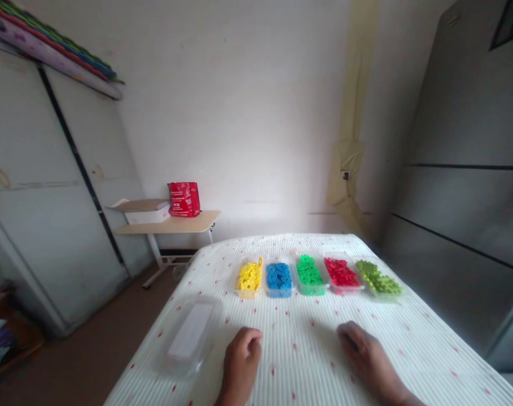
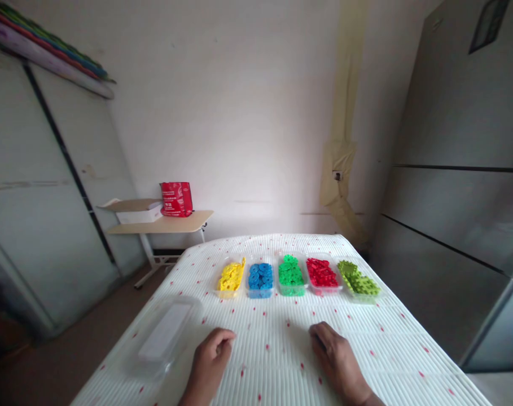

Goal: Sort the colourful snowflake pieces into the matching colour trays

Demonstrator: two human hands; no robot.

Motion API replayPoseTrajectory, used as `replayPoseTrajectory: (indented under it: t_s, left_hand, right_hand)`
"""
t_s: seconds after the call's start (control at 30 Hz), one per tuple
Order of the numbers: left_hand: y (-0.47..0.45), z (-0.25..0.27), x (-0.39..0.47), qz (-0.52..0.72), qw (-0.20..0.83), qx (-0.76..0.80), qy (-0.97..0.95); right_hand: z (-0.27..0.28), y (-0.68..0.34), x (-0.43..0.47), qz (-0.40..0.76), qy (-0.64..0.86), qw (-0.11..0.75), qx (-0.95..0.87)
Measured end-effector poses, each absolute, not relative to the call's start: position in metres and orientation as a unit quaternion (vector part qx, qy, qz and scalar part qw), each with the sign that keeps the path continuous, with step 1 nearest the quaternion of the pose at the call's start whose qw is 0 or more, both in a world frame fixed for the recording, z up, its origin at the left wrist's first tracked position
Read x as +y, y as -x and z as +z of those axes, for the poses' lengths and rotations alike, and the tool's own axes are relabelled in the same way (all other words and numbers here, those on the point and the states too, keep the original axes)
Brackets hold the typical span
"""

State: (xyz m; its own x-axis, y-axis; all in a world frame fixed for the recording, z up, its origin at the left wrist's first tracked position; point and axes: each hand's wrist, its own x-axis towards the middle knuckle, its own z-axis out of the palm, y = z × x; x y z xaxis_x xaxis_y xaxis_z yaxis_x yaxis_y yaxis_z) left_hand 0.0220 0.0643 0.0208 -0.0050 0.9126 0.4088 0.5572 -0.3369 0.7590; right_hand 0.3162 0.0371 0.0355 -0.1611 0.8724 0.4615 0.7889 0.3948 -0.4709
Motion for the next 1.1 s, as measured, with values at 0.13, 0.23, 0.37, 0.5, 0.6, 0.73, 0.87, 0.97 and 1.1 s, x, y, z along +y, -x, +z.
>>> replayPoseTrajectory:
  t_s: [0.13, 0.23, 0.37, 0.5, 0.6, 0.73, 0.87, 0.97, 1.1]
  left_hand:
    - [-0.021, 0.022, 0.072, 0.463, 0.189, 0.542, -0.675]
    - [-0.016, 0.021, 0.070, 0.469, 0.191, 0.531, -0.679]
    - [-0.015, 0.022, 0.067, 0.465, 0.188, 0.535, -0.680]
    - [-0.014, 0.022, 0.068, 0.470, 0.178, 0.536, -0.678]
    - [-0.013, 0.020, 0.068, 0.475, 0.178, 0.537, -0.674]
    - [-0.013, 0.020, 0.067, 0.480, 0.176, 0.536, -0.672]
    - [-0.013, 0.021, 0.067, 0.481, 0.170, 0.535, -0.673]
    - [-0.012, 0.021, 0.067, 0.478, 0.166, 0.538, -0.675]
    - [-0.014, 0.023, 0.066, 0.482, 0.152, 0.539, -0.674]
  right_hand:
    - [0.033, -0.311, 0.047, 0.004, 0.555, 0.375, -0.743]
    - [0.031, -0.311, 0.047, 0.002, 0.556, 0.387, -0.735]
    - [0.035, -0.310, 0.046, 0.027, 0.545, 0.398, -0.737]
    - [0.034, -0.309, 0.046, 0.039, 0.546, 0.407, -0.731]
    - [0.029, -0.313, 0.047, 0.025, 0.569, 0.432, -0.699]
    - [0.025, -0.319, 0.048, 0.030, 0.591, 0.442, -0.674]
    - [0.024, -0.318, 0.049, 0.057, 0.591, 0.424, -0.684]
    - [0.023, -0.314, 0.048, 0.089, 0.576, 0.384, -0.716]
    - [0.023, -0.311, 0.046, 0.134, 0.561, 0.305, -0.758]
